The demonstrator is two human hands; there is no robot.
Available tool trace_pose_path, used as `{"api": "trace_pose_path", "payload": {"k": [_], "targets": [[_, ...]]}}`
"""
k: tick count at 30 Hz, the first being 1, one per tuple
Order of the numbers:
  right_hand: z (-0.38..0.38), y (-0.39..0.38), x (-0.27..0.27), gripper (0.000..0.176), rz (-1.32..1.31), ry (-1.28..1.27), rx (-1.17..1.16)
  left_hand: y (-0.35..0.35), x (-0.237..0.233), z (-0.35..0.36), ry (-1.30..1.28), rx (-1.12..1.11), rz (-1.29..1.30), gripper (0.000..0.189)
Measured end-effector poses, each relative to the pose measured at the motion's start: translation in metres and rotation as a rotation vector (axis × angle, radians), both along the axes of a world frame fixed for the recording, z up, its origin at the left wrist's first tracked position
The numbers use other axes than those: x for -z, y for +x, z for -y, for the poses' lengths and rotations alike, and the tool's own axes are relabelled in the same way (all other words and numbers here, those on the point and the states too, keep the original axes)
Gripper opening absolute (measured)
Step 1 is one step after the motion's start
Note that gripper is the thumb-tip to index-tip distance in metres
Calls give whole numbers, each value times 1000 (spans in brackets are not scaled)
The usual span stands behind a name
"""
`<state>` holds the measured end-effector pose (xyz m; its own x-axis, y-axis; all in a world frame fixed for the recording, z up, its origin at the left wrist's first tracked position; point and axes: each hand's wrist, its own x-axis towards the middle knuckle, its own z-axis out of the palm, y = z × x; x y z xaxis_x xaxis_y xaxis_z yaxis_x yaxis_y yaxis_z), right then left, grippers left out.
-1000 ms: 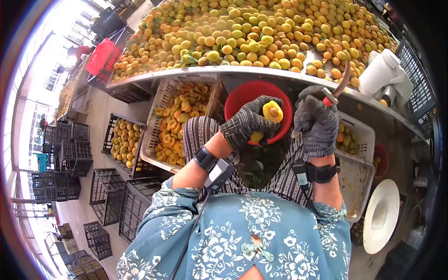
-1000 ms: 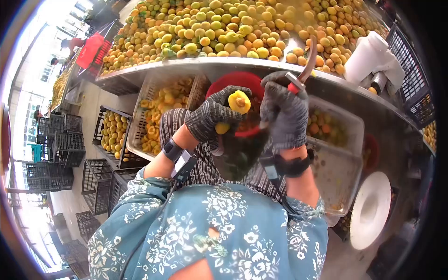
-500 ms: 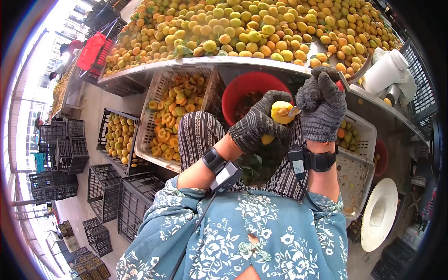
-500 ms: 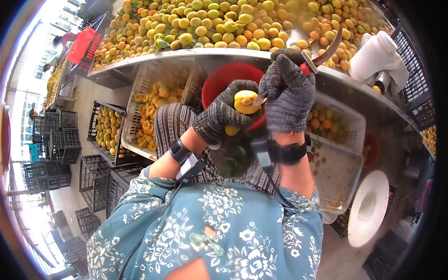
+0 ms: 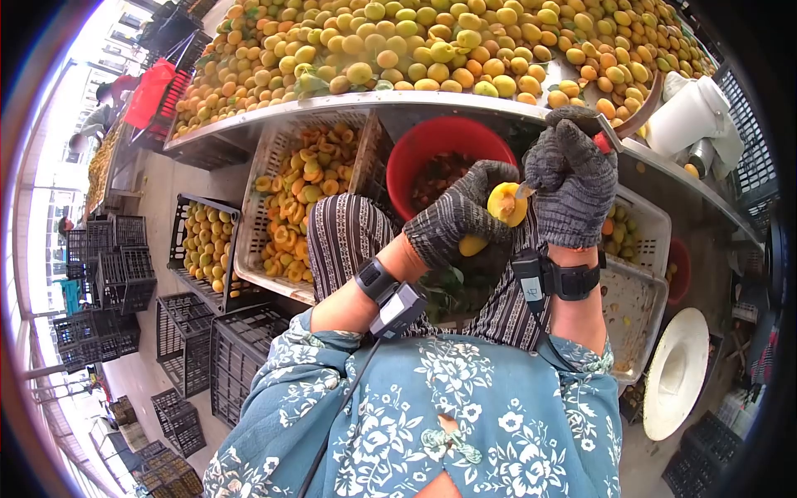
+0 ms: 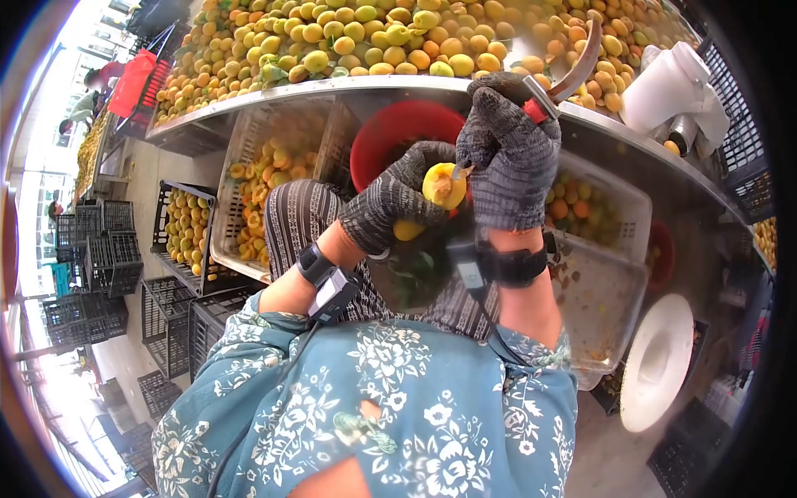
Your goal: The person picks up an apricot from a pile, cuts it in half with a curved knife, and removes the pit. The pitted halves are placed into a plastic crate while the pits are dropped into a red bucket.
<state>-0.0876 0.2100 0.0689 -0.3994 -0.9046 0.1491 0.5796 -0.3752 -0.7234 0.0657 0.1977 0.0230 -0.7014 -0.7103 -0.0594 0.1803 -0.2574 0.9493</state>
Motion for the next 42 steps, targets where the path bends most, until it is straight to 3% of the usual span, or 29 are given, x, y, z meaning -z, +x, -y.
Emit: {"api": "trace_pose_path", "payload": {"k": [1, 5, 7, 17, 22, 26, 32, 39, 42], "targets": [[1, -1, 1, 15, 1, 2, 0, -2, 1, 1, -104, -40, 21, 64], [0, -4, 3, 16, -8, -19, 21, -7, -9, -1, -27, 28, 44, 61], [-1, -3, 2, 16, -15, 0, 44, -9, -11, 1, -222, 45, 241, 58], [-6, 10, -1, 17, -174, 54, 53, -20, 15, 1, -178, -69, 159, 56], [-4, 20, 0, 20, -343, 110, 121, -22, 27, -1, -448, -190, 178, 50], [6, 19, 17, 17, -160, 108, 98, -27, 40, -2, -317, -256, 132, 46], [16, 24, 31, 12, 62, 172, 102, -21, 40, 4, -380, -280, 208, 41], [25, 7, 55, 24, 255, 131, -114, -15, 45, 12, -534, -271, 268, 39], [27, 5, 59, 23, 359, 206, -83, -13, 35, 11, -533, -244, 345, 42]]}}
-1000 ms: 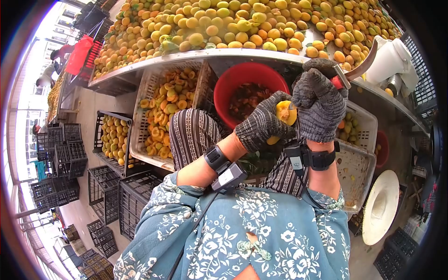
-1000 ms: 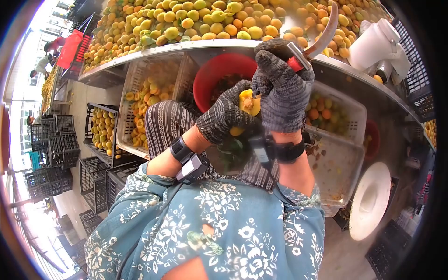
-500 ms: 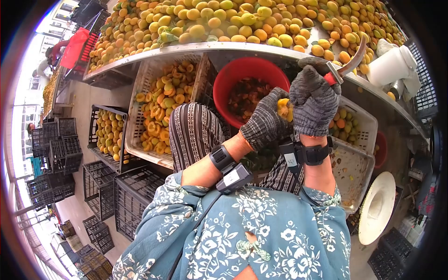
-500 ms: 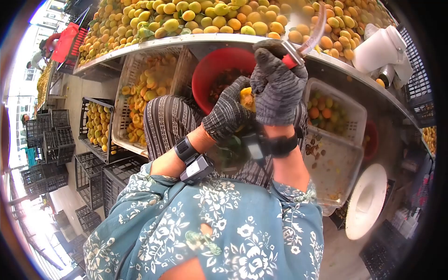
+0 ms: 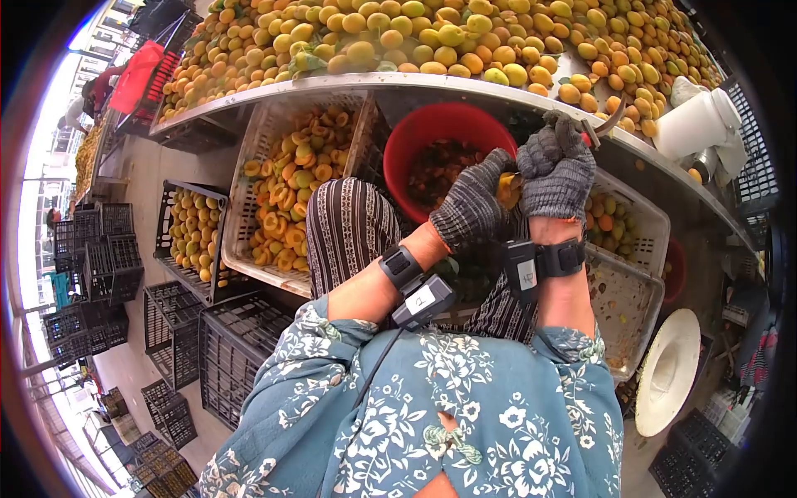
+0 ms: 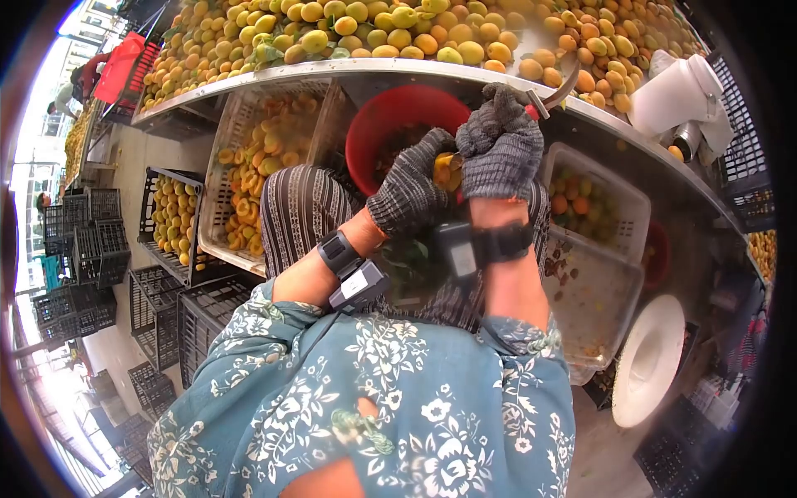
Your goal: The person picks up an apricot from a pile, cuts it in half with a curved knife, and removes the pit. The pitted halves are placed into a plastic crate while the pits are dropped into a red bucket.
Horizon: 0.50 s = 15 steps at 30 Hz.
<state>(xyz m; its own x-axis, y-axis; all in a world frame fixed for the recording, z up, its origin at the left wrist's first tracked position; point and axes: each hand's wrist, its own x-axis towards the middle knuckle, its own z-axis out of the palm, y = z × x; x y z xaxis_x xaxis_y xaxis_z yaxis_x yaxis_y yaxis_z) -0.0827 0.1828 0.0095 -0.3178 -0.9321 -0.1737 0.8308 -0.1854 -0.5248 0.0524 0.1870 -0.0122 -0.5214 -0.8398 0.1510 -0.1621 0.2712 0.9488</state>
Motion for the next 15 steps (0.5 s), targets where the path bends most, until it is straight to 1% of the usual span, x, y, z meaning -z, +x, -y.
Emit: {"api": "trace_pose_path", "payload": {"k": [1, 2, 4, 5, 7, 8, 10, 11, 12, 14, 15], "targets": [[0, -1, 3, 23, -1, -1, 2, 0, -5, 0, -4, -1, 49, 44], [2, -2, 5, 22, 32, -16, -11, -1, -5, 0, -10, 1, 44, 44], [3, -4, 7, 21, 64, -37, -24, -1, 0, 2, -4, 19, -49, 46], [2, -1, 5, 21, 25, -12, 9, 0, 5, 3, -11, 20, -49, 46], [0, -1, 2, 19, -22, 26, 52, 1, 12, 7, 87, 67, -87, 50], [-1, -4, 3, 19, -25, 17, 53, 1, 7, 7, 78, 68, -90, 50], [-6, -11, 6, 18, -6, -55, 27, 6, -2, -2, 400, 202, -232, 51], [-9, -12, 2, 17, -50, -55, 46, 6, -3, -5, 758, 260, -388, 41], [-9, -13, 0, 17, -49, -51, 49, 6, 0, -8, 763, 261, -386, 41], [-10, -10, -7, 16, -196, -94, 18, 6, 9, -12, 886, 163, -487, 31], [-14, -2, -17, 16, -265, -87, 38, 2, 1, -12, 965, 174, -593, 31]]}}
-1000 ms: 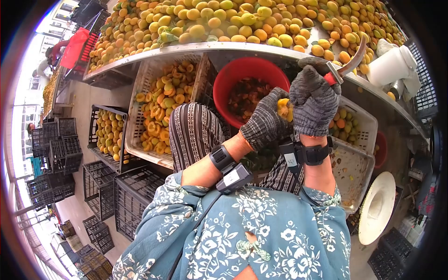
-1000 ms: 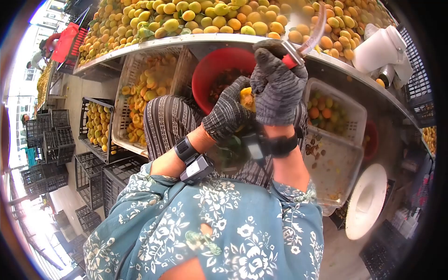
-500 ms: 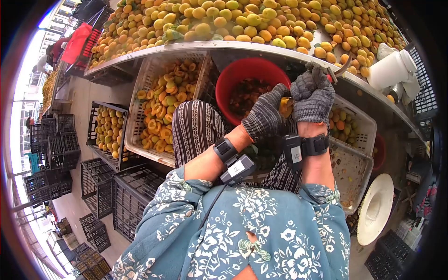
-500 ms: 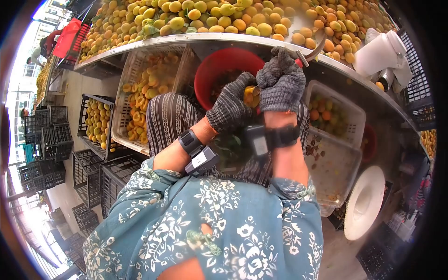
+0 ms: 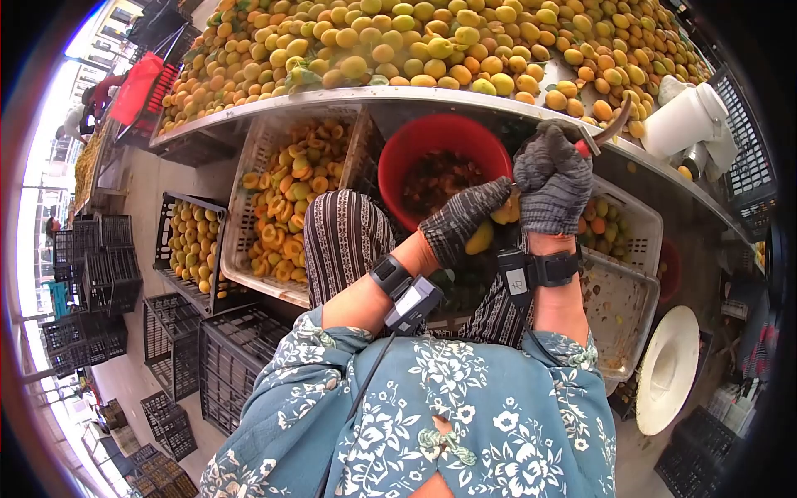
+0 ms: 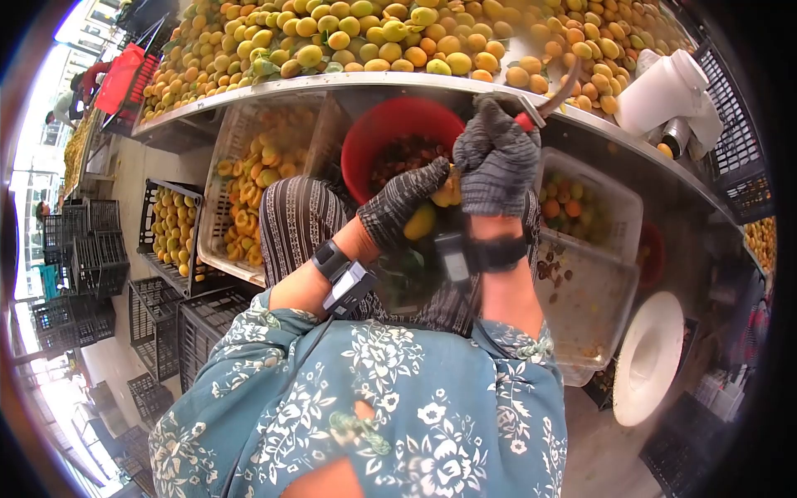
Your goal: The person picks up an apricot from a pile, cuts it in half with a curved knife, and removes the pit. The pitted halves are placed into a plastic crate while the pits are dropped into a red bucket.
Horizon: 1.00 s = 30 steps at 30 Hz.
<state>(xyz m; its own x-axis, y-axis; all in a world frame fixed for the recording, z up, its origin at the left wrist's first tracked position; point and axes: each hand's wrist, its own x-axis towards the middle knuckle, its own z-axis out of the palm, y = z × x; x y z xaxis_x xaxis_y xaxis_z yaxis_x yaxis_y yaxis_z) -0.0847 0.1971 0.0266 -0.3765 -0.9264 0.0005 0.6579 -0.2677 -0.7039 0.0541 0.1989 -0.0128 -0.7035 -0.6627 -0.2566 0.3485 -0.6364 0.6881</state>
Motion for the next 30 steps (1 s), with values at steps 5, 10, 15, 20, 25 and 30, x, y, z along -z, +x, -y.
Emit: {"api": "trace_pose_path", "payload": {"k": [5, 10, 15, 20, 25, 30], "targets": [[0, 8, -7, 16, -41, 31, 49, -4, 26, 10, 110, 59, -340, 30], [-1, 8, -19, 10, -100, -96, 176, 6, -9, 5, 225, -140, 2, 30], [-6, 8, -18, 10, -72, -98, 128, 9, -21, 5, 261, -62, -148, 37], [-8, 14, -13, 12, -106, -36, 159, 9, -15, 2, 313, -96, -92, 29], [-11, 17, -19, 12, -149, 1, 163, 0, -17, 0, 370, -122, -44, 31], [-13, 16, -14, 14, -157, 19, 156, -7, -4, -1, 236, -225, -23, 37]]}}
